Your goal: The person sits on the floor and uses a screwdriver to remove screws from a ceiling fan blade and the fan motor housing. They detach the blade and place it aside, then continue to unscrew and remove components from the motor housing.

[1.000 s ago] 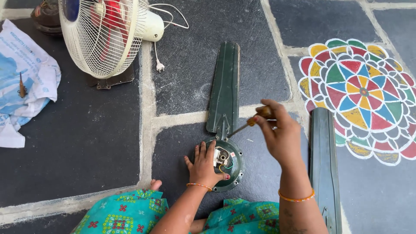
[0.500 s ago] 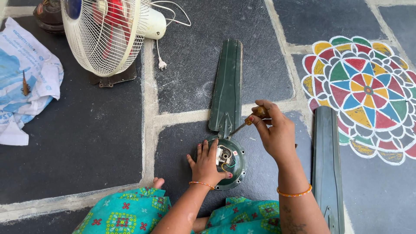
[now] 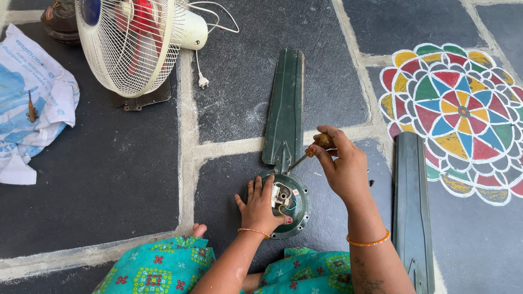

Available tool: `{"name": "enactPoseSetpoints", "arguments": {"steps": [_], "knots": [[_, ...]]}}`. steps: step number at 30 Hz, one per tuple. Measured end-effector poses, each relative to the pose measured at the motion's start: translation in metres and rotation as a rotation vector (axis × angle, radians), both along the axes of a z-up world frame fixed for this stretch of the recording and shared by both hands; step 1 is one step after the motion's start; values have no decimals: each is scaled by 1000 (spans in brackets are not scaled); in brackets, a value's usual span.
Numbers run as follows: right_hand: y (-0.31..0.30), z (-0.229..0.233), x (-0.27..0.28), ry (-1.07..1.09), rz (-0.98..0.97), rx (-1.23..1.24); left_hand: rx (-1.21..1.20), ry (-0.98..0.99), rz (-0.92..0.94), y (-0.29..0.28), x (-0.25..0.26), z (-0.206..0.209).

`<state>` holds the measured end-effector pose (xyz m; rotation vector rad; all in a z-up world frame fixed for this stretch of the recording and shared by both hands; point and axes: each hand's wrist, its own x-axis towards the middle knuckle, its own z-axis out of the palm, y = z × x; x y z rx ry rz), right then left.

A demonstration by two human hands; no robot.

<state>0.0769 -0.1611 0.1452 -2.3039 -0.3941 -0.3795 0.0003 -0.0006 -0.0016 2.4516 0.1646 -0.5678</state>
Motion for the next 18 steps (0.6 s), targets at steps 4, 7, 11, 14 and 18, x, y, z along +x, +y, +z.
{"name": "enactPoseSetpoints", "arguments": {"steps": [4, 7, 11, 14, 18], "knots": [[0, 0, 0, 3, -6, -13, -3, 4, -2, 0, 0, 0], [1, 1, 0, -1, 2, -5, -2, 6, -3, 0, 0, 0], [1, 1, -1, 8, 0, 1, -2, 10, -2, 0, 0, 0], [1, 2, -1, 4, 7, -6, 1, 1, -5, 0, 0, -1], [1, 2, -1, 12, 8, -13, 0, 3, -4, 0, 0, 0]]}}
